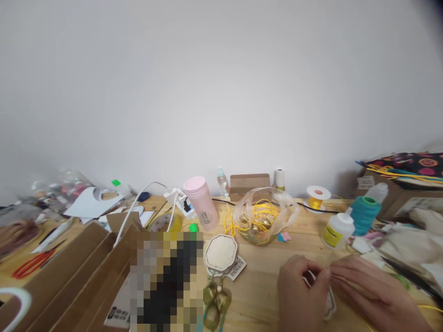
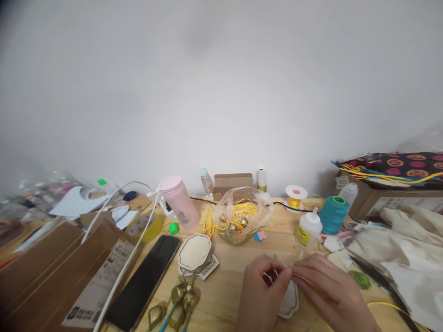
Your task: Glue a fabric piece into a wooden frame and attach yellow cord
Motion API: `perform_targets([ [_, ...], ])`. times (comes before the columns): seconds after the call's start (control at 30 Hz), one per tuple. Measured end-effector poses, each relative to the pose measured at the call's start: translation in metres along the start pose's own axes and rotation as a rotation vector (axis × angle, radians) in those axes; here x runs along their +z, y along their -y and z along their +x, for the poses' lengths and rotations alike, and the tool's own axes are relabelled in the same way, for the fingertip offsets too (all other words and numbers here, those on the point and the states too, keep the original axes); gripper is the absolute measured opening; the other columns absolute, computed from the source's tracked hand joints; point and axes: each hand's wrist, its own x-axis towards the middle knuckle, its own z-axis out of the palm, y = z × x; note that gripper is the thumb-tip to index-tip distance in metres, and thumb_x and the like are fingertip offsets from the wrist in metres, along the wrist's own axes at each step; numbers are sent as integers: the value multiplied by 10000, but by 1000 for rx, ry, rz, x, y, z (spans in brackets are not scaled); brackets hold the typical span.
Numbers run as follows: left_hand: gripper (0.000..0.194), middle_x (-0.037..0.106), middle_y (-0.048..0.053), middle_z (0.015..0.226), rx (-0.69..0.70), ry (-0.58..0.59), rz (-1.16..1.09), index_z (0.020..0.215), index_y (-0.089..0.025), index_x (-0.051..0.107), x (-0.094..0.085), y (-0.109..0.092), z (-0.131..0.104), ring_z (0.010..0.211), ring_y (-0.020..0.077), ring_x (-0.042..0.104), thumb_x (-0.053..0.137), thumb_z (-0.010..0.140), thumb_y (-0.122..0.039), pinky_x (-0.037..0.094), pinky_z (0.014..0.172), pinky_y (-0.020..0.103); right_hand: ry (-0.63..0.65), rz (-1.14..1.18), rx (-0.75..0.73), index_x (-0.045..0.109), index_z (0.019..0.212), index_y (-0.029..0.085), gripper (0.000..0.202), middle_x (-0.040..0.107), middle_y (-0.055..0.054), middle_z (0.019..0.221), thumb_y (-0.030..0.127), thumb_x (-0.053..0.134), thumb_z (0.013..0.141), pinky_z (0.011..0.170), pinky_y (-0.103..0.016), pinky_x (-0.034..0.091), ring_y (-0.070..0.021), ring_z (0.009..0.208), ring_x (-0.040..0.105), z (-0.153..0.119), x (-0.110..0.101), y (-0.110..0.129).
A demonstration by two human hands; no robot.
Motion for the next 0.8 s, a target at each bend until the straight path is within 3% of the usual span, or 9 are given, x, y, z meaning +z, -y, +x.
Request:
perform_targets([
  [0.27, 143, 591, 13, 652, 4, 13, 5, 667, -138, 651, 1, -6, 2, 582, 109, 505, 518, 680, -189, 380, 538, 202, -24, -73, -6, 604, 803, 238, 102, 660, -6, 698, 243, 548, 718, 566, -201, 516, -148, 618, 625, -5, -4, -7],
  [0.47, 173, 594, 34, 684, -28, -57, -7, 708, -137, 625, -4, -6, 9, 628, 134, 529, 480, 725, -231, 403, 563, 223, -77, -76, 229, 594, 742, 233, 89, 658, -6, 673, 300, 544, 712, 516, -193, 512, -149, 581, 625, -7, -7, -7],
  [0.57, 219, 604, 45, 751, -62, -109, -46, 824, -157, 604, -10, 0, 14, 682, 150, 544, 447, 756, -294, 426, 608, 248, -45, -50, 325, 594, 717, 228, 105, 654, -3, 664, 293, 516, 742, 523, -192, 501, -140, 585, 619, -6, -9, -6],
  [0.67, 249, 598, 71, 865, 13, -145, 19, 913, -157, 580, -19, 12, 18, 746, 169, 546, 474, 734, -295, 442, 677, 292, 3, -24, 359, 595, 728, 223, 122, 642, -7, 667, 265, 488, 768, 541, -202, 485, -134, 596, 603, -2, -10, -8],
  [0.73, 320, 593, 81, 937, 63, -96, 141, 996, -177, 556, -24, 21, 17, 828, 198, 545, 519, 702, -299, 430, 761, 346, 36, -9, 365, 592, 735, 217, 128, 628, -12, 663, 248, 476, 779, 548, -213, 472, -131, 592, 587, -1, -7, -9],
  [0.8, 508, 504, 120, 1161, 139, -13, 257, 1127, -178, 484, -26, 31, 16, 1057, 254, 452, 571, 654, -341, 356, 896, 407, 88, 8, 366, 588, 736, 209, 139, 617, -16, 660, 236, 461, 787, 548, -223, 459, -132, 597, 576, 0, -3, -12],
])
